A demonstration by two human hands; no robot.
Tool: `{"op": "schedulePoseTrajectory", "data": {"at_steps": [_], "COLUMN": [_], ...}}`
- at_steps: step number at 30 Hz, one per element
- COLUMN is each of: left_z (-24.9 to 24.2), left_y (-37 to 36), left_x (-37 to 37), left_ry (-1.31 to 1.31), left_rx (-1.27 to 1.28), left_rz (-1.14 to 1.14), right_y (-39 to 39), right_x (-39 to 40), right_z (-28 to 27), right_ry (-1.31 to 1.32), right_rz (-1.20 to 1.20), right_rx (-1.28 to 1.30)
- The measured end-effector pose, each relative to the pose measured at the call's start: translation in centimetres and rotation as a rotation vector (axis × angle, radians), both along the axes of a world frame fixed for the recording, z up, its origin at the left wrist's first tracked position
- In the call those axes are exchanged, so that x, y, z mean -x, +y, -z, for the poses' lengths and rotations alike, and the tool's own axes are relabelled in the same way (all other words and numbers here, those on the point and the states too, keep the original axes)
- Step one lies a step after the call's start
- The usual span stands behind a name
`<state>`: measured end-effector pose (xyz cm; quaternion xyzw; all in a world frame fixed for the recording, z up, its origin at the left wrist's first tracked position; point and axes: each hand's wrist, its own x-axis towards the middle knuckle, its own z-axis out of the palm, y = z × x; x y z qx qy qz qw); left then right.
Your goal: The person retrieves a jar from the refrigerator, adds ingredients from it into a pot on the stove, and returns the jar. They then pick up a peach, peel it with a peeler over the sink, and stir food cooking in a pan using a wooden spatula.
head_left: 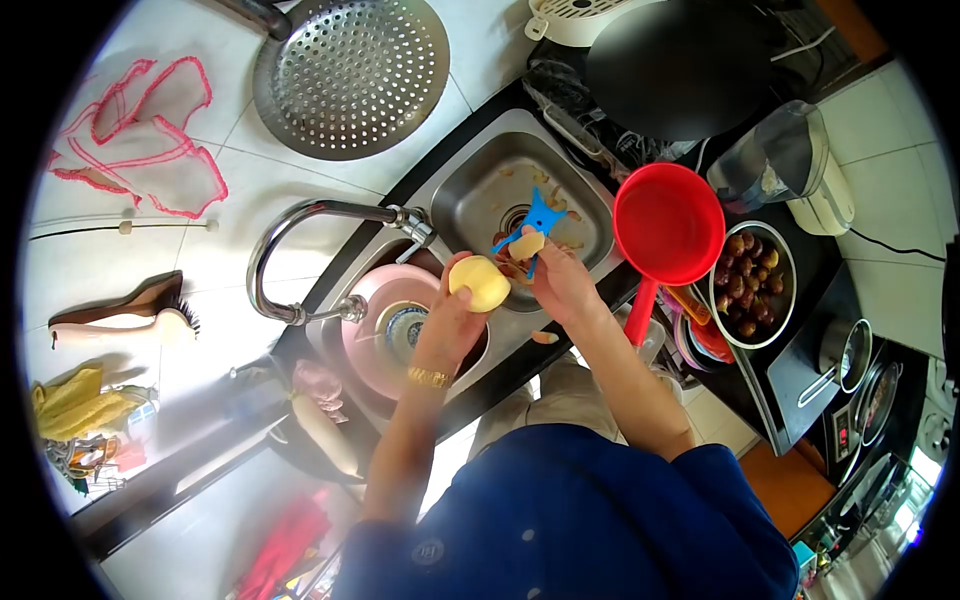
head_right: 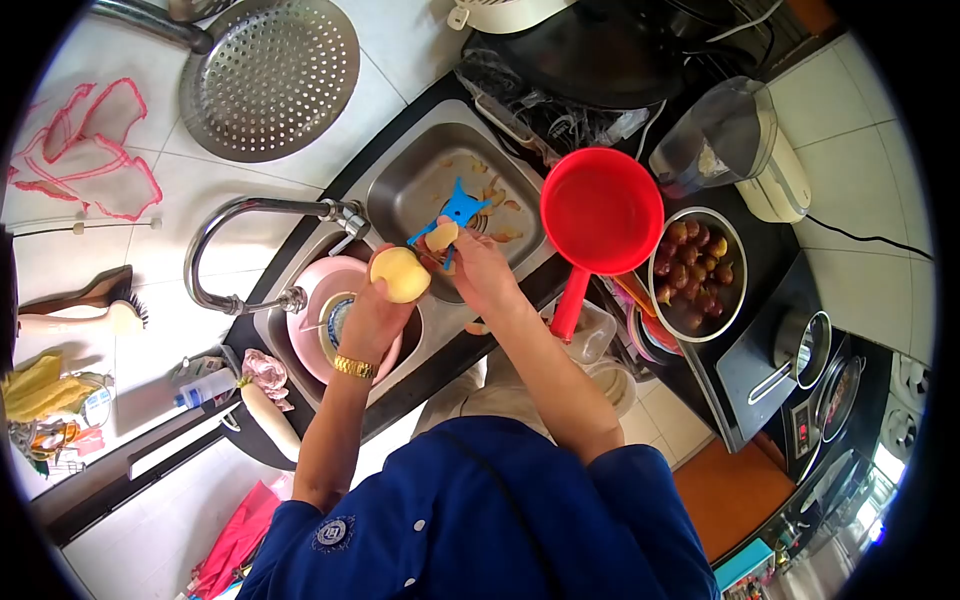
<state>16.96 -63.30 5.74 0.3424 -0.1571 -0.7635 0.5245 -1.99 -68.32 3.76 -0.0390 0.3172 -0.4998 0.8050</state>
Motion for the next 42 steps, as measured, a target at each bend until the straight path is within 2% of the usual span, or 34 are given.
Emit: {"op": "schedulePoseTrajectory", "data": {"at_steps": [2, 5, 9, 11, 13, 14, 16, 19, 21, 25, 28, 31, 32, 35, 37, 39, 42], "left_z": [0.7, 0.3, 0.1, -0.1, -0.5, -0.6, -0.3, -0.6, -0.7, 0.1, -1.5, -1.4, -0.9, 0.6, 0.3, 0.1, -0.3], "left_y": [0.2, -0.1, -0.3, -0.4, -0.4, -0.5, 0.1, -0.7, 0.2, -0.2, -0.6, -0.4, -0.2, -0.3, -0.1, -0.2, -0.2], "left_x": [-0.2, -0.4, -0.3, -0.2, 0.0, 0.1, 0.0, 0.1, 0.0, 0.0, 1.8, 2.2, 1.9, 0.9, 1.2, 1.2, 1.7], "left_ry": [0.153, 0.133, 0.186, 0.192, 0.184, 0.176, 0.149, 0.113, 0.106, 0.142, 0.148, 0.173, 0.174, 0.169, 0.113, 0.115, -0.023], "left_rx": [-0.092, -0.149, -0.141, -0.207, -0.187, -0.157, -0.164, -0.188, -0.237, -0.268, -0.372, -0.344, -0.344, -0.198, -0.308, -0.283, -0.359], "left_rz": [-0.003, 0.007, 0.018, -0.03, -0.008, 0.014, -0.006, -0.062, -0.094, -0.015, -0.088, -0.078, -0.079, 0.023, -0.164, -0.157, -0.26], "right_y": [-0.2, -0.2, 1.1, 1.5, 1.4, 1.1, -1.0, -1.6, -0.9, 0.8, 1.8, 1.7, 0.9, 0.5, 1.4, 1.3, 2.3], "right_x": [0.2, 0.4, -1.1, -2.0, -2.1, -1.5, -1.2, -0.4, 0.2, -0.3, -1.8, -2.2, -1.5, -0.6, -0.7, -0.6, -1.1], "right_z": [0.9, 0.9, -2.6, -5.1, -3.5, -2.2, 3.8, 3.2, 1.9, 0.0, -2.1, -0.3, 2.3, 2.5, 2.0, 2.3, 1.4], "right_ry": [0.053, 0.201, 0.161, 0.275, 0.377, 0.596, 0.129, 0.067, 0.058, 0.145, 0.261, 0.173, 0.101, 0.017, 0.055, 0.125, 0.175], "right_rz": [-0.052, -0.052, -0.157, -0.182, -0.224, -0.213, -0.094, 0.0, 0.002, 0.009, -0.087, -0.101, -0.077, 0.008, 0.028, 0.064, 0.098], "right_rx": [0.112, 0.13, 0.169, 0.135, 0.161, 0.315, 0.094, 0.065, 0.044, 0.133, 0.139, 0.094, 0.014, -0.061, -0.059, 0.091, 0.154]}}
